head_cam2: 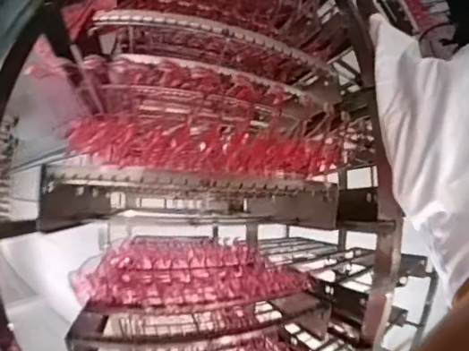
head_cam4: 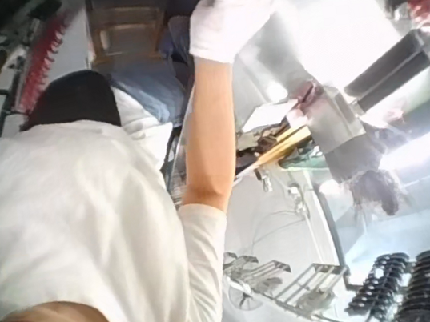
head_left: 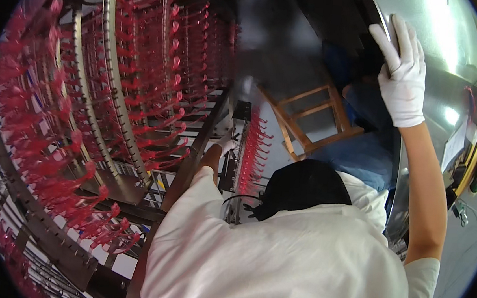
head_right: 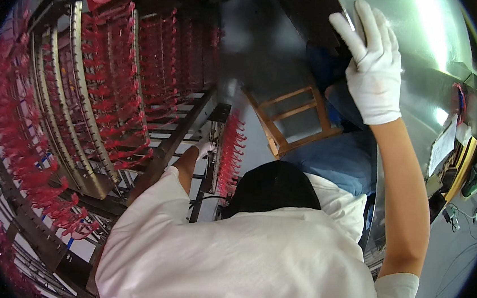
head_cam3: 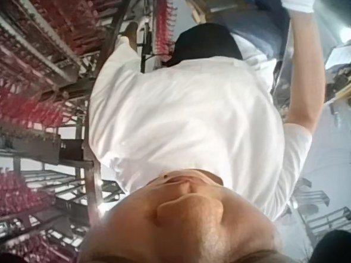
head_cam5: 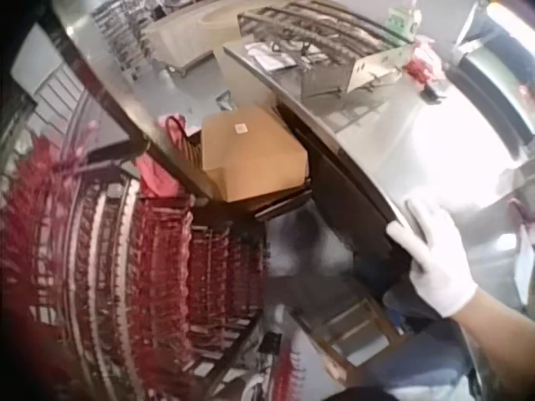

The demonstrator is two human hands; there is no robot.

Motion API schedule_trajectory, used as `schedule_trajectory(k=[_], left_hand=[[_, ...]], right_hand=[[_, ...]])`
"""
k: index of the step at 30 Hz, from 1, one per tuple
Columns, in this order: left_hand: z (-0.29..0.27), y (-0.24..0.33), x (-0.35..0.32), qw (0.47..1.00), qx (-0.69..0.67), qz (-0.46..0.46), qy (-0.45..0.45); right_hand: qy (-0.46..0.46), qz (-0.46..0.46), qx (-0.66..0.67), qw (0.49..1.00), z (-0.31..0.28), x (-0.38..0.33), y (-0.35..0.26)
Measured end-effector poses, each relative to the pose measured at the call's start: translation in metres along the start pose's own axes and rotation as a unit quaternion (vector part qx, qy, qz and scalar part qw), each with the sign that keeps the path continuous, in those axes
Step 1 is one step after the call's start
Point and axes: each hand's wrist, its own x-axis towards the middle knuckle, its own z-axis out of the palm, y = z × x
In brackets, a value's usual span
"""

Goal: The person assembles black plastic hangers by inserting them into a metal rack, then handles red plastic hangers and places them onto a nearby rack. The person repeatedly picks up black hangers, aligns them, and inserts them into the rack slots.

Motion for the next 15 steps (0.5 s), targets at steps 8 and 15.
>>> schedule_trajectory(k=[8, 15], left_hand=[[-0.011, -0.054, 0.028, 1.0, -0.002, -0.03, -0.004], [0.008, -0.004, -0.005, 0.997, 0.062, -0.015, 0.045]], right_hand=[[-0.024, -0.01, 0.0, 1.0, 0.005, -0.006, 0.006], [0.002, 0.006, 0.056, 0.998, 0.003, -0.017, 0.01]])
